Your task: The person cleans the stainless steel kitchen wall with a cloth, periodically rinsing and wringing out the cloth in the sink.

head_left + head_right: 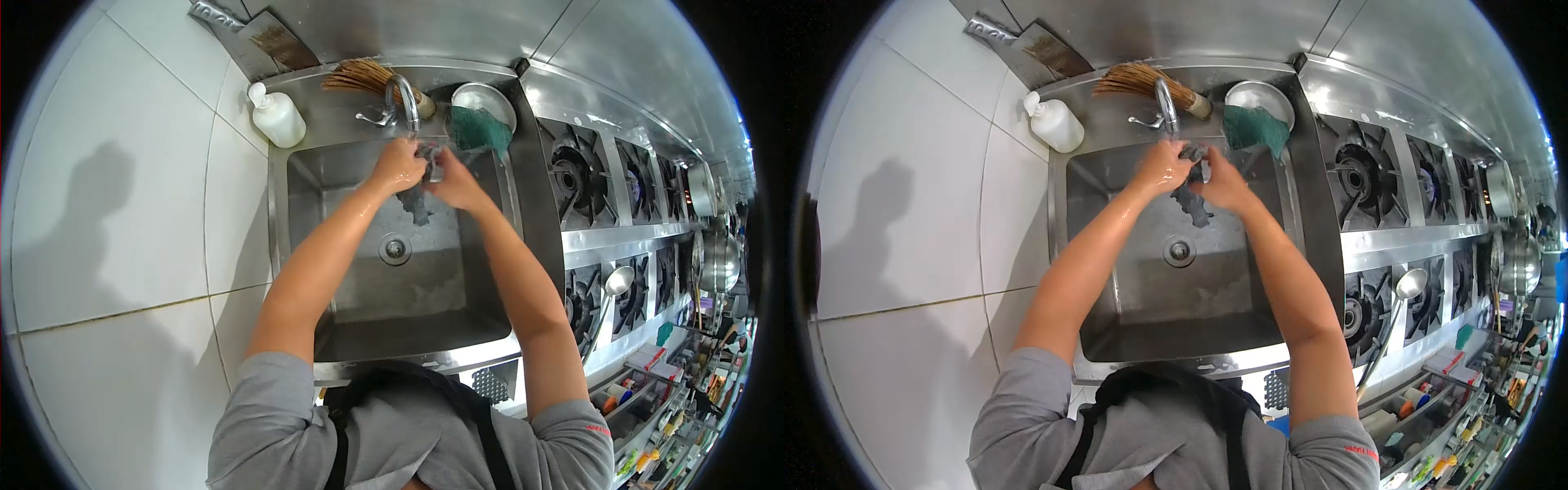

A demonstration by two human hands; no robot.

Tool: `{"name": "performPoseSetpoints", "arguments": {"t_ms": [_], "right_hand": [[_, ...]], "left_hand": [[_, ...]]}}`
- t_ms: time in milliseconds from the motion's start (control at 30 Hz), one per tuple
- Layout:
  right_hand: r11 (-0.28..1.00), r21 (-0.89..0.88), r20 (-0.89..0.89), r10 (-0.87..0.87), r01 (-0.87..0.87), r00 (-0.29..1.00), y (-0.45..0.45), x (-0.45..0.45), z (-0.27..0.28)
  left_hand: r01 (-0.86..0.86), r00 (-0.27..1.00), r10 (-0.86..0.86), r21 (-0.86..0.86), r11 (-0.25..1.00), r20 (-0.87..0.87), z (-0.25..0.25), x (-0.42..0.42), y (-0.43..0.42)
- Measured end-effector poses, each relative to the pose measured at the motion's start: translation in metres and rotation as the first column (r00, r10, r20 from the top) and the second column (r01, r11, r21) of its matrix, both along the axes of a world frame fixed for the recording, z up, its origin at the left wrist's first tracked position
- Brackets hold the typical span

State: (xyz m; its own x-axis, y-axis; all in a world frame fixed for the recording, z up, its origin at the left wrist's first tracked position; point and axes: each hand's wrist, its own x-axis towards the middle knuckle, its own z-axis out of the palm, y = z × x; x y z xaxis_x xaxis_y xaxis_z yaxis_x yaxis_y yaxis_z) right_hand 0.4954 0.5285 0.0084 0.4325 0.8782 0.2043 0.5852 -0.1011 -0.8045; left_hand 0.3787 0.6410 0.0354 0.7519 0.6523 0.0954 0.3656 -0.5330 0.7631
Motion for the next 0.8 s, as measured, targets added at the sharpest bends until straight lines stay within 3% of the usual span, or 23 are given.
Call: {"name": "performPoseSetpoints", "arguments": {"t_ms": [33, 67, 133, 200, 267, 333, 433, 500, 533, 600, 633, 667, 700, 767, 800], "right_hand": [[0.99, -0.143, 0.051, 0.024, -0.017, 0.998, 0.001, -0.003, -0.014], [0.991, -0.135, 0.051, 0.028, -0.02, 0.998, 0.008, -0.003, -0.036], [0.968, -0.246, -0.167, -0.098, 0.054, 0.981, 0.024, -0.01, -0.079], [0.951, -0.307, -0.194, -0.11, 0.046, 0.975, 0.038, -0.023, -0.07], [0.99, -0.109, -0.184, -0.104, 0.085, 0.977, 0.053, -0.027, -0.094], [0.991, -0.129, -0.288, -0.069, 0.033, 0.955, 0.062, -0.03, -0.07], [0.992, -0.065, -0.34, -0.127, 0.111, 0.932, 0.074, -0.028, -0.066], [0.993, -0.117, -0.449, -0.071, 0.02, 0.891, 0.074, -0.026, -0.058], [0.992, -0.12, -0.447, -0.078, 0.026, 0.891, 0.073, -0.025, -0.055], [0.993, -0.117, -0.449, -0.035, -0.02, 0.893, 0.063, -0.027, -0.046], [0.992, -0.123, -0.443, -0.042, -0.015, 0.895, 0.057, -0.028, -0.037], [0.989, -0.146, -0.577, -0.087, 0.003, 0.812, 0.053, -0.033, -0.016], [0.985, -0.17, -0.695, -0.132, 0.017, 0.707, 0.05, -0.035, -0.004], [0.993, -0.116, -0.663, -0.1, 0.031, 0.742, 0.046, -0.027, -0.025], [0.998, -0.059, -0.632, -0.066, 0.037, 0.772, 0.044, -0.023, -0.03]], "left_hand": [[0.027, 0.995, -0.027, 0.002, 1.0, 0.099, 0.002, 0.0, -0.003], [0.052, 0.979, -0.052, 0.006, 0.999, 0.197, 0.004, -0.001, -0.004], [0.008, 0.966, -0.007, -0.006, 1.0, 0.259, 0.016, -0.013, -0.01], [-0.182, 0.962, 0.218, -0.208, 0.961, 0.163, 0.068, -0.042, -0.02], [-0.391, 0.917, 0.398, -0.161, 0.906, 0.018, 0.079, -0.079, -0.011], [-0.543, 0.76, 0.619, -0.33, 0.772, 0.197, 0.069, -0.109, -0.012], [-0.539, 0.759, 0.623, -0.356, 0.764, 0.188, -0.025, -0.151, 0.017], [-0.572, 0.82, 0.572, 0.027, 0.82, -0.014, -0.058, -0.161, 0.026], [-0.567, 0.823, 0.567, 0.023, 0.823, -0.014, -0.064, -0.156, 0.032], [-0.427, 0.875, 0.43, -0.067, 0.902, 0.221, -0.063, -0.127, 0.045], [-0.364, 0.897, 0.37, -0.071, 0.929, 0.242, -0.066, -0.106, 0.053], [-0.3, 0.914, 0.307, -0.069, 0.952, 0.267, -0.071, -0.082, 0.063], [-0.27, 0.933, 0.271, -0.038, 0.962, 0.235, -0.066, -0.059, 0.068], [-0.231, 0.951, 0.228, -0.008, 0.973, 0.209, -0.063, -0.025, 0.077], [-0.271, 0.949, 0.288, -0.14, 0.953, 0.13, -0.064, -0.01, 0.081]]}}
